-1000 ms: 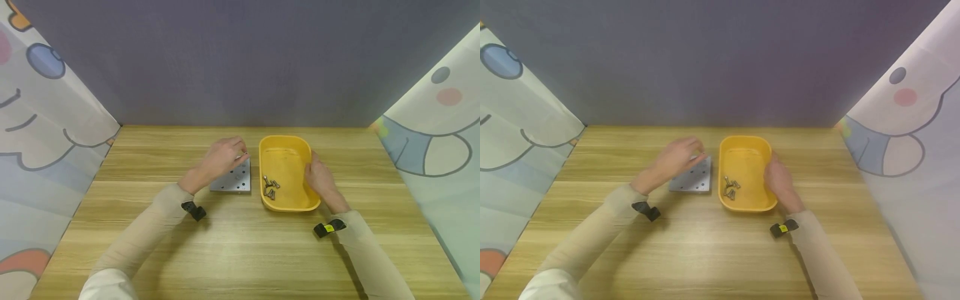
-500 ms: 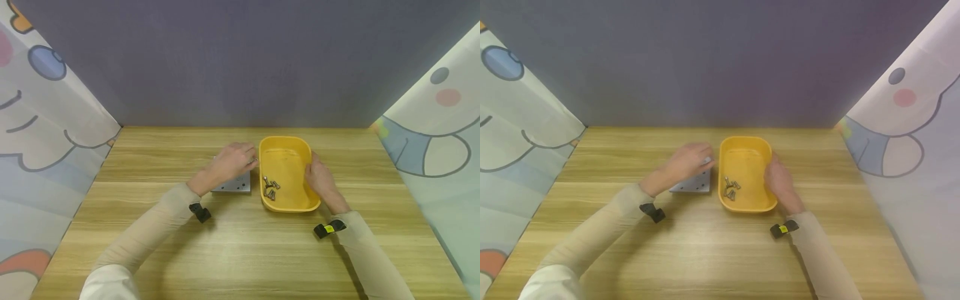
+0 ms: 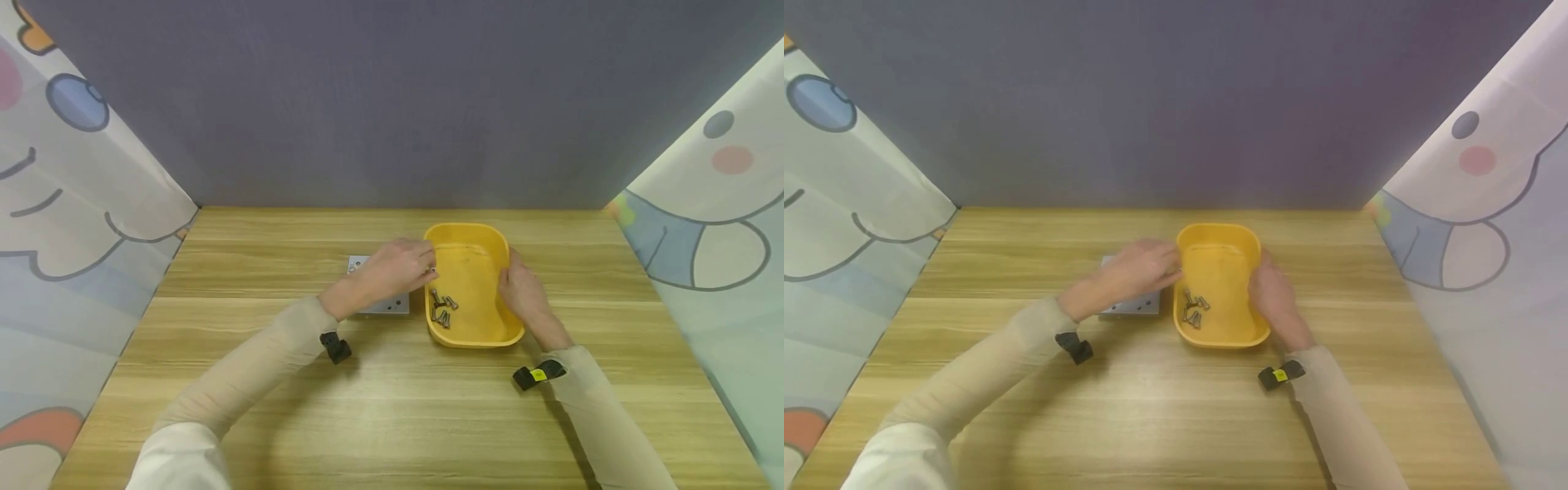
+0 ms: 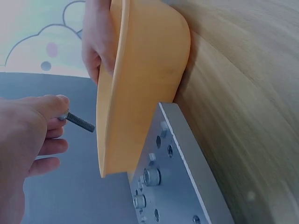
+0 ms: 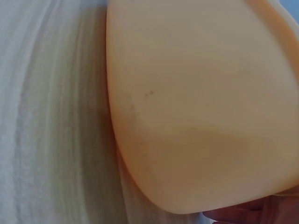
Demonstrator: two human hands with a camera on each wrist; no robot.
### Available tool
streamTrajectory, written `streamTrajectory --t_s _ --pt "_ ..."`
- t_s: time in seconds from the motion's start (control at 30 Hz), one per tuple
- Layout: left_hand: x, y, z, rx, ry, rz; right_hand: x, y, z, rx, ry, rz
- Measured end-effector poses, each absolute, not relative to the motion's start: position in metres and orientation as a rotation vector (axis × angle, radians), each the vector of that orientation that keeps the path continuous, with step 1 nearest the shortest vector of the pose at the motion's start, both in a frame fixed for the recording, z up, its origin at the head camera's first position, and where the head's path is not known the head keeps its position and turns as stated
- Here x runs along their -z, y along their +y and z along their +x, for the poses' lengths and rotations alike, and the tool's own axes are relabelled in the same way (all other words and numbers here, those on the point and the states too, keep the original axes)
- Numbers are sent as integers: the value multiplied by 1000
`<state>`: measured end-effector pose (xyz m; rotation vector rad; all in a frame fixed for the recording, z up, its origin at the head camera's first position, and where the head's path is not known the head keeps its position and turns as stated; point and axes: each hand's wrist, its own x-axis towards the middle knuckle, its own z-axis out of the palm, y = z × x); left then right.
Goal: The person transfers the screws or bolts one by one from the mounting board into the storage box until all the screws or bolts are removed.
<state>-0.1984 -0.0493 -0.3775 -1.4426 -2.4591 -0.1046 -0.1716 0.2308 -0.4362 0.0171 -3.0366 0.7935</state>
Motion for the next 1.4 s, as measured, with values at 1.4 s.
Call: streamTrajectory --t_s 1.4 --pt "391 2 -192 -343 -2479 -1864 436 230 -172 -788 -3035 30"
